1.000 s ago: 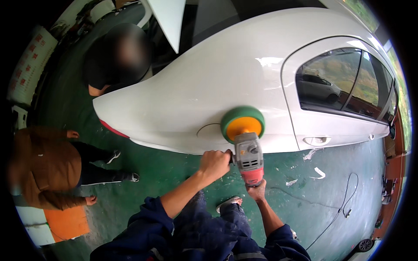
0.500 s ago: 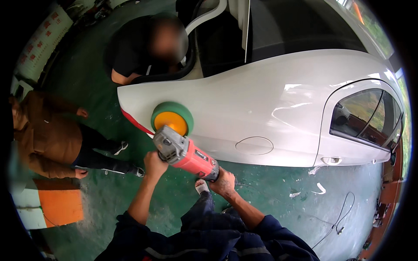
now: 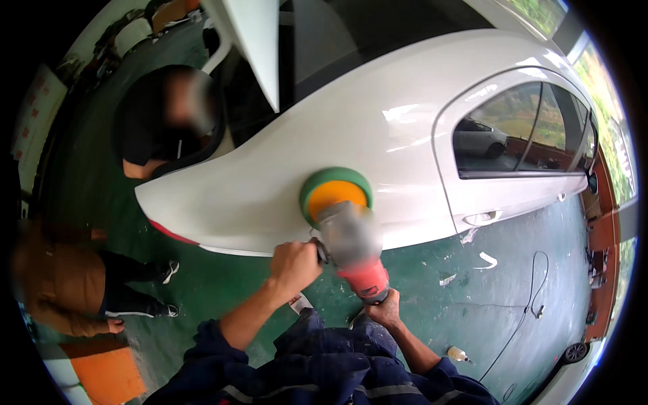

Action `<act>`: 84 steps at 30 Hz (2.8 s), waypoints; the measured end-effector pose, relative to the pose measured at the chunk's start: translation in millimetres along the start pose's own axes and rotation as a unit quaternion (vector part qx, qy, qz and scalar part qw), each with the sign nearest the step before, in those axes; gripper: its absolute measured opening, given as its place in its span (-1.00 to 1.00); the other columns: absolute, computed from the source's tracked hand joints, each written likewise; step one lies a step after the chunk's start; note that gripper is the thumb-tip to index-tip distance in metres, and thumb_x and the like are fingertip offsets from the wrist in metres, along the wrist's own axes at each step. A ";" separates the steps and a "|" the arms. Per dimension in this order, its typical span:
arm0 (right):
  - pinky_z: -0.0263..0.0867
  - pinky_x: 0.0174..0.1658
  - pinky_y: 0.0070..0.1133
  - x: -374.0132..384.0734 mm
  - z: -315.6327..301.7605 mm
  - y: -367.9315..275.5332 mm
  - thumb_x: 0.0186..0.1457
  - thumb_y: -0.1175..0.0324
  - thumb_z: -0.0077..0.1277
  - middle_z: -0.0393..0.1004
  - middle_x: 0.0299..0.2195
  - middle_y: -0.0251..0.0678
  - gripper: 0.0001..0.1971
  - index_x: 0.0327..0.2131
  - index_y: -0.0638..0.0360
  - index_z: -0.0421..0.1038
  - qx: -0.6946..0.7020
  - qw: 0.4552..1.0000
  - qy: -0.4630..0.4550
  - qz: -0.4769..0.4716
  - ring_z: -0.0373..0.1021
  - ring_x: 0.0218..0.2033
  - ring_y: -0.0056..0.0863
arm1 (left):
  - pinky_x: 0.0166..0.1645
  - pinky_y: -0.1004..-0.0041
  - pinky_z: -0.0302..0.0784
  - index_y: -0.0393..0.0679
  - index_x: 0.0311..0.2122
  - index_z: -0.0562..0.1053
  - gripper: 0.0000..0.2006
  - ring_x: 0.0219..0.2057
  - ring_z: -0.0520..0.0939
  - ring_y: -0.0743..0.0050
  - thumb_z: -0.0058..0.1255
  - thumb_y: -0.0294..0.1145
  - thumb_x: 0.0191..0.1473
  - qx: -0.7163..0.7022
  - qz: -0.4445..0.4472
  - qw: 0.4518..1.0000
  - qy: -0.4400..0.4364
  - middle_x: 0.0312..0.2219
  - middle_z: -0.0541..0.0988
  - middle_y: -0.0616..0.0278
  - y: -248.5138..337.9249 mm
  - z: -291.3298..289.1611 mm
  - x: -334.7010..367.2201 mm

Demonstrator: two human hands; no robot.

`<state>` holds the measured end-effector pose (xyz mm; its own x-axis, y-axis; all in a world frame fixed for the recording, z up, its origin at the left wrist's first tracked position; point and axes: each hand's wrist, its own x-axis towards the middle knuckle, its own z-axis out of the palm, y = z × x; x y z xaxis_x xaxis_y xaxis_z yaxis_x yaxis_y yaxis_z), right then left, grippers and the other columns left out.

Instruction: The person uses a power polisher with a green and yellow pad to polish the exterior of a white car. They move the tool across the rear quarter panel, rear door, and side mirror, applying consistent pressure while walking around the vehicle.

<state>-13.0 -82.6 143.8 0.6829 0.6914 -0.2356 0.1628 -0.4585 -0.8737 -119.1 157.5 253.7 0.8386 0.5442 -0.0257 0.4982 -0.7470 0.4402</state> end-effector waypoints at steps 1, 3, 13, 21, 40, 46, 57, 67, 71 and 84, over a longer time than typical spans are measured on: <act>0.39 -0.36 -0.47 -2.5 -12.9 6.4 -0.15 0.41 0.19 0.56 -0.57 -0.24 -0.85 -0.50 0.31 0.51 0.015 1.000 0.001 0.017 0.50 -0.49 -0.52 | -0.39 0.08 0.55 -0.19 -0.41 0.53 -0.86 -0.54 0.63 -0.11 0.06 -0.45 -0.18 0.003 0.019 1.000 -0.009 -0.64 0.56 -0.05 17.7 5.3 10.6; 0.39 -0.37 -0.48 -6.1 -26.7 35.6 -0.16 0.39 0.22 0.55 -0.58 -0.28 -0.82 -0.52 0.32 0.49 0.026 0.998 0.042 0.040 0.49 -0.50 -0.52 | -0.39 0.08 0.55 -0.19 -0.45 0.53 -0.89 -0.53 0.64 -0.09 0.05 -0.47 -0.18 0.006 0.075 0.997 -0.018 -0.62 0.57 -0.04 53.0 21.6 33.3; 0.35 -0.42 -0.52 6.4 -27.9 63.9 -0.16 0.37 0.22 0.51 -0.59 -0.34 -0.80 -0.48 0.29 0.48 0.051 0.999 -0.004 0.007 0.44 -0.51 -0.64 | -0.35 0.06 0.56 -0.20 -0.47 0.55 -0.89 -0.48 0.64 -0.11 0.04 -0.46 -0.18 0.032 0.038 0.998 -0.034 -0.59 0.58 -0.07 62.2 27.1 25.3; 0.39 -0.36 -0.51 48.2 -14.7 22.7 -0.18 0.42 0.12 0.57 -0.55 -0.17 -0.83 -0.45 0.31 0.52 0.045 0.997 0.018 -0.065 0.52 -0.44 -0.59 | -0.32 -0.01 0.51 -0.14 -0.39 0.55 -0.83 -0.49 0.61 -0.20 0.15 -0.42 -0.21 0.092 -0.048 0.994 0.038 -0.59 0.58 -0.08 33.8 -4.8 23.9; 0.39 -0.28 -0.52 3.9 -24.2 87.8 -0.22 0.40 0.23 0.56 -0.42 -0.34 -0.72 -0.34 0.27 0.50 0.133 0.990 0.042 0.002 0.46 -0.39 -0.61 | -0.35 0.08 0.58 -0.15 -0.51 0.58 -0.89 -0.47 0.67 -0.08 0.02 -0.45 -0.12 0.095 0.090 0.990 -0.054 -0.57 0.61 -0.03 103.9 58.7 49.6; 0.40 -0.34 -0.47 25.0 12.0 76.0 -0.19 0.36 0.20 0.55 -0.55 -0.14 -0.78 -0.44 0.30 0.51 0.067 0.998 0.002 -0.018 0.54 -0.45 -0.43 | -0.35 0.06 0.56 -0.15 -0.42 0.53 -0.90 -0.48 0.65 -0.11 0.01 -0.41 -0.07 0.133 -0.021 0.991 -0.008 -0.58 0.60 -0.01 35.5 22.4 1.1; 0.35 -0.41 -0.56 12.8 -82.8 122.4 -0.21 0.39 0.24 0.50 -0.56 -0.42 -0.81 -0.48 0.25 0.48 0.088 0.993 0.071 0.016 0.42 -0.49 -0.66 | -0.33 0.12 0.58 -0.15 -0.48 0.57 -0.91 -0.45 0.67 -0.04 0.09 -0.45 -0.17 0.030 0.098 0.993 -0.061 -0.54 0.61 -0.02 136.2 71.2 63.8; 0.38 -0.32 -0.56 16.6 -55.3 116.9 -0.17 0.47 0.17 0.56 -0.48 -0.38 -0.83 -0.40 0.28 0.52 0.068 0.997 0.013 -0.040 0.46 -0.43 -0.65 | -0.37 0.14 0.58 -0.16 -0.41 0.55 -0.87 -0.46 0.67 -0.04 0.05 -0.46 -0.16 0.007 0.050 0.999 -0.020 -0.57 0.60 -0.04 81.2 94.3 20.9; 0.42 -0.31 -0.50 36.1 20.1 98.3 -0.21 0.41 0.19 0.56 -0.48 -0.14 -0.79 -0.41 0.26 0.53 -0.007 0.996 -0.004 -0.093 0.53 -0.36 -0.37 | -0.39 0.14 0.57 -0.15 -0.38 0.55 -0.80 -0.48 0.65 -0.05 0.19 -0.40 -0.23 -0.023 -0.071 0.994 0.083 -0.58 0.60 -0.01 -20.7 91.3 -42.0; 0.41 -0.20 -0.24 31.9 86.1 -25.5 -0.25 0.39 0.14 0.55 -0.36 -0.04 -0.72 -0.33 0.14 0.48 -0.200 0.969 -0.108 -0.093 0.48 -0.29 0.00 | -0.37 0.08 0.52 -0.19 -0.59 0.56 -0.71 -0.44 0.61 -0.19 0.39 -0.21 -0.36 -0.043 -0.250 0.945 0.207 -0.59 0.57 -0.10 -129.9 52.9 -112.5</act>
<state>-56.6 -0.9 122.0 0.4567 0.8640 -0.2118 0.5609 -0.4645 -0.6853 -266.5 173.1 151.9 0.3370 0.9367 0.0949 0.7744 -0.3331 0.5379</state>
